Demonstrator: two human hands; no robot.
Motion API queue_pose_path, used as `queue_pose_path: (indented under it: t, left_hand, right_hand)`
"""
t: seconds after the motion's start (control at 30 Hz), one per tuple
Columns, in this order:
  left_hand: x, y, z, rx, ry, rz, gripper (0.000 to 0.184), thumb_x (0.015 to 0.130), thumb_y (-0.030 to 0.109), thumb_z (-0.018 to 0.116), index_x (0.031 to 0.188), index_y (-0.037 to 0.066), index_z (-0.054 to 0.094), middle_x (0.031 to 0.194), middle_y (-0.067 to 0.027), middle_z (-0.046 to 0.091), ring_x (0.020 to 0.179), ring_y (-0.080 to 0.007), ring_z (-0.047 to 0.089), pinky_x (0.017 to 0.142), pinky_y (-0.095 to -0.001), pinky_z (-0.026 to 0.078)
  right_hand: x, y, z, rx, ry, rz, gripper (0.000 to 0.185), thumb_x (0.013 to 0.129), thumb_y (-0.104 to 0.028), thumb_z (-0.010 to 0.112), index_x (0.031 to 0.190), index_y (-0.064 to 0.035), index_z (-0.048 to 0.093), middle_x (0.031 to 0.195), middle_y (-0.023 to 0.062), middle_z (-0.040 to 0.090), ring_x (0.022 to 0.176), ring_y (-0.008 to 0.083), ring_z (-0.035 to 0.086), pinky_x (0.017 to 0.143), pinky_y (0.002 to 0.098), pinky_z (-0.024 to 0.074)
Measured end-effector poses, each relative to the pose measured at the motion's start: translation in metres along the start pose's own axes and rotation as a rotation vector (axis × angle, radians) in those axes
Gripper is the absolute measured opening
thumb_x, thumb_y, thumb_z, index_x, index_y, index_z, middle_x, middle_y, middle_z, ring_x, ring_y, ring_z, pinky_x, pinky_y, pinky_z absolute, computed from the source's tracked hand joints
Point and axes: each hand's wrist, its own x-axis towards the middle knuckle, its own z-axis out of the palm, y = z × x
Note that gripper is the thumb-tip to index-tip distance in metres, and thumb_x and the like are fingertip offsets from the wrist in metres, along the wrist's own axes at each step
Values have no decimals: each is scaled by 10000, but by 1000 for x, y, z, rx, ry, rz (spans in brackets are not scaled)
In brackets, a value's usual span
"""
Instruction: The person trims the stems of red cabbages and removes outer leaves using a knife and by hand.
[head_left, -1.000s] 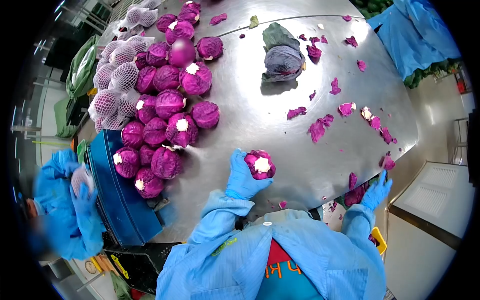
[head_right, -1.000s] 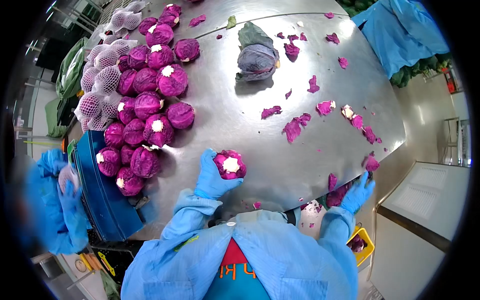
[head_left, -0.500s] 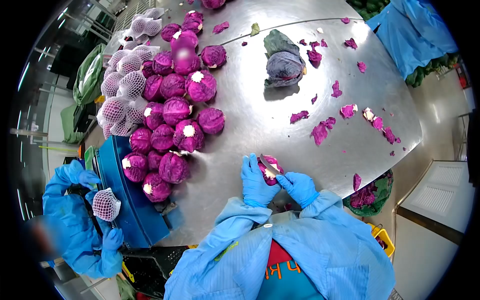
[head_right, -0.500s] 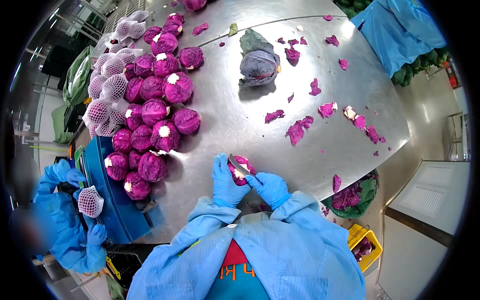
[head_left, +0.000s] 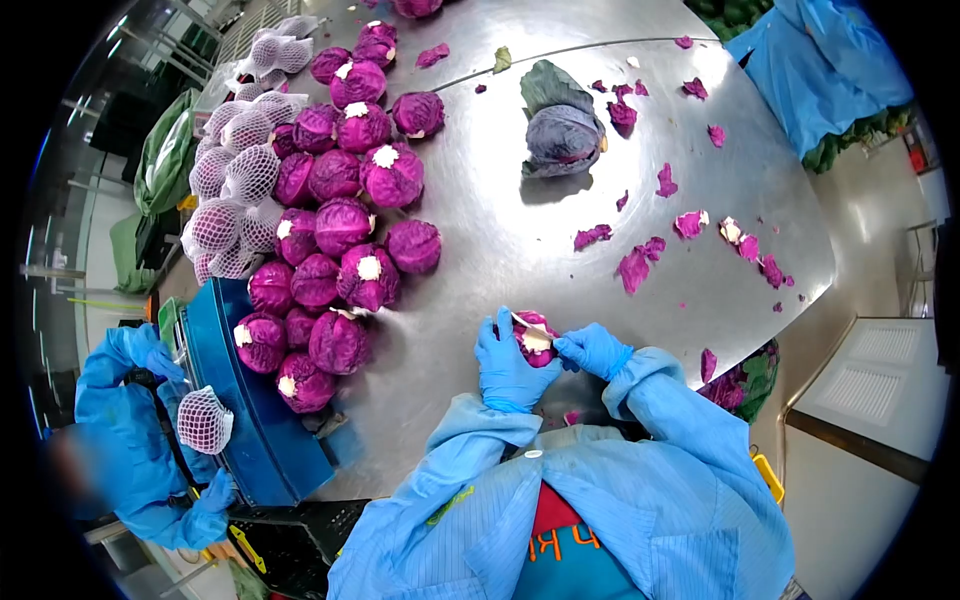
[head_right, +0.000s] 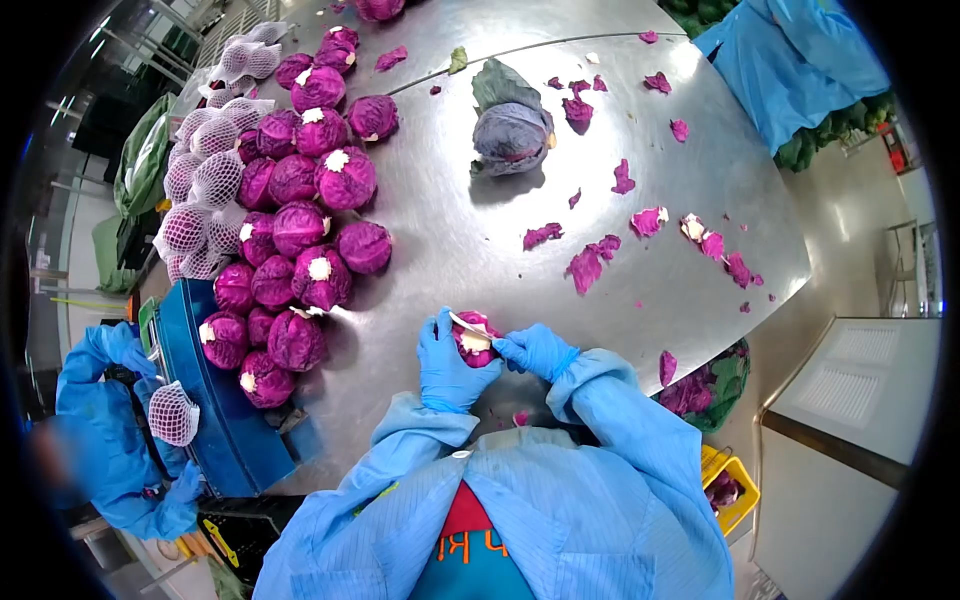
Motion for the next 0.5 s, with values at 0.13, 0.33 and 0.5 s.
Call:
queue_pose_path:
  t: [0.13, 0.33, 0.5]
  left_hand:
    - [2, 0, 1, -19, 8, -58, 1046, 516, 346, 864, 1364, 43, 331, 1259, -244, 410, 1118, -436, 465, 943, -503, 412]
    - [8, -5, 3, -59, 5, -88, 1025, 537, 357, 860, 1368, 61, 338, 1229, -229, 426, 1083, -419, 479, 921, -500, 426]
    - [8, 2, -3, -31, 11, -100, 994, 545, 384, 857, 1349, 56, 373, 1210, -229, 433, 1080, -417, 482, 918, -497, 431]
  right_hand:
    - [14, -4, -3, -83, -25, 5, 604, 930, -588, 466, 802, -42, 689, 648, 90, 659, 579, 167, 630, 597, 312, 520]
    - [7, -49, -2, -228, 44, 214, 603, 930, -605, 437, 770, -78, 682, 626, 87, 640, 564, 213, 624, 601, 350, 506]
    - [9, -9, 32, -430, 495, -147, 571, 953, -551, 447, 709, -74, 646, 594, 82, 614, 528, 221, 589, 565, 376, 478]
